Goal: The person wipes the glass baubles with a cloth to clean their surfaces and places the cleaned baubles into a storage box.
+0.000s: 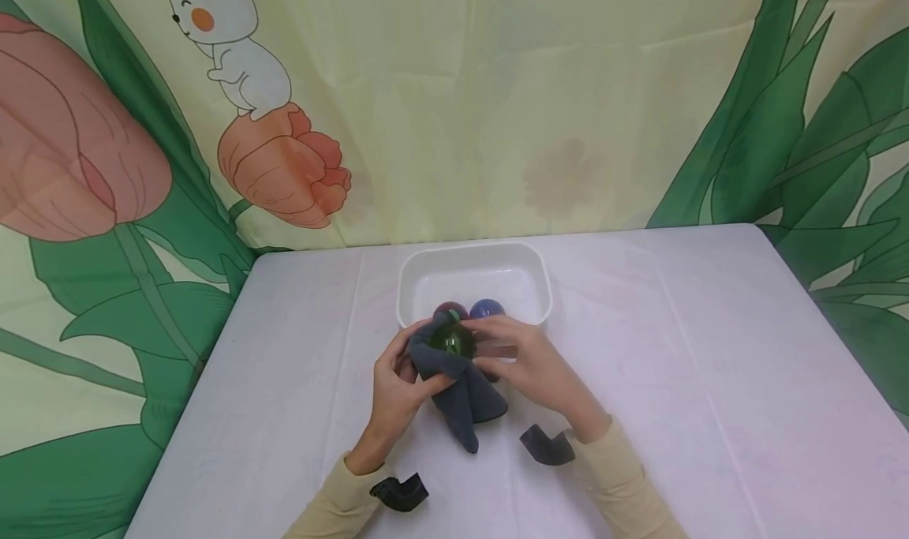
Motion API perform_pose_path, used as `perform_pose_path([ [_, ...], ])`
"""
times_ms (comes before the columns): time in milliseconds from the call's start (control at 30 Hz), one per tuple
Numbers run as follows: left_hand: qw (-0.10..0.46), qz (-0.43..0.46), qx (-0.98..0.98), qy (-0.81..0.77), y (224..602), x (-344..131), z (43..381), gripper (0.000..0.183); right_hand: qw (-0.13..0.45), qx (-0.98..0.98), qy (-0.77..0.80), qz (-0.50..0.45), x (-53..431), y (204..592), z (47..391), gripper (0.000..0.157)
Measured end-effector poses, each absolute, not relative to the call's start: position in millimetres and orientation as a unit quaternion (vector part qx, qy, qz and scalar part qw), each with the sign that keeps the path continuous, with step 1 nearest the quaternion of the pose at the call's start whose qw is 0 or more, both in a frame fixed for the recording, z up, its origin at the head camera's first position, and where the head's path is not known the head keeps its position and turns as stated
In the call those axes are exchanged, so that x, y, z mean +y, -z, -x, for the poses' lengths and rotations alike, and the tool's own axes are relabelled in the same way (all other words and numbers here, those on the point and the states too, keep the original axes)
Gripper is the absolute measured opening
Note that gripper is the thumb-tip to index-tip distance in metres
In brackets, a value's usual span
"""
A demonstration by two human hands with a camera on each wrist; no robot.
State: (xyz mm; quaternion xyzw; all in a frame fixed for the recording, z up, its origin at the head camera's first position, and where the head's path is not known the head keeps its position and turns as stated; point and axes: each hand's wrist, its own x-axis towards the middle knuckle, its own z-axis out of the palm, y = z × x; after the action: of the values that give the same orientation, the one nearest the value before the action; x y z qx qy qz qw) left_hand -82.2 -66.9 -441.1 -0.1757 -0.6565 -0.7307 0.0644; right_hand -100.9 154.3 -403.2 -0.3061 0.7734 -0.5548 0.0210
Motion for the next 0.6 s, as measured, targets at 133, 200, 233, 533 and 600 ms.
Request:
perform_pose_path([
  [133,0.067,0.176,-0.669,0.719,440.5,-67.7,81.5,0.068,0.051,0.774,0.567,0.277,154.2,402.6,100.4,0.050],
  [200,0.068,0.178,-0.671,0.716,439.6,-68.2,81.5,0.067,0.061,0.776,0.565,0.274,154.3,401.9,100.4,0.050],
  [233,0.069,0.179,-0.673,0.715,439.6,-68.5,81.6,0.066,0.061,0.778,0.560,0.277,154.4,401.6,100.4,0.050],
  [533,0.082,0.169,-0.668,0.720,438.9,-70.9,83.6,0.065,0.005,0.765,0.547,0.339,155.2,400.5,102.0,0.057],
  [600,0.082,0.174,-0.667,0.720,439.4,-70.8,83.8,0.065,-0.012,0.773,0.528,0.351,154.4,401.5,102.4,0.055],
])
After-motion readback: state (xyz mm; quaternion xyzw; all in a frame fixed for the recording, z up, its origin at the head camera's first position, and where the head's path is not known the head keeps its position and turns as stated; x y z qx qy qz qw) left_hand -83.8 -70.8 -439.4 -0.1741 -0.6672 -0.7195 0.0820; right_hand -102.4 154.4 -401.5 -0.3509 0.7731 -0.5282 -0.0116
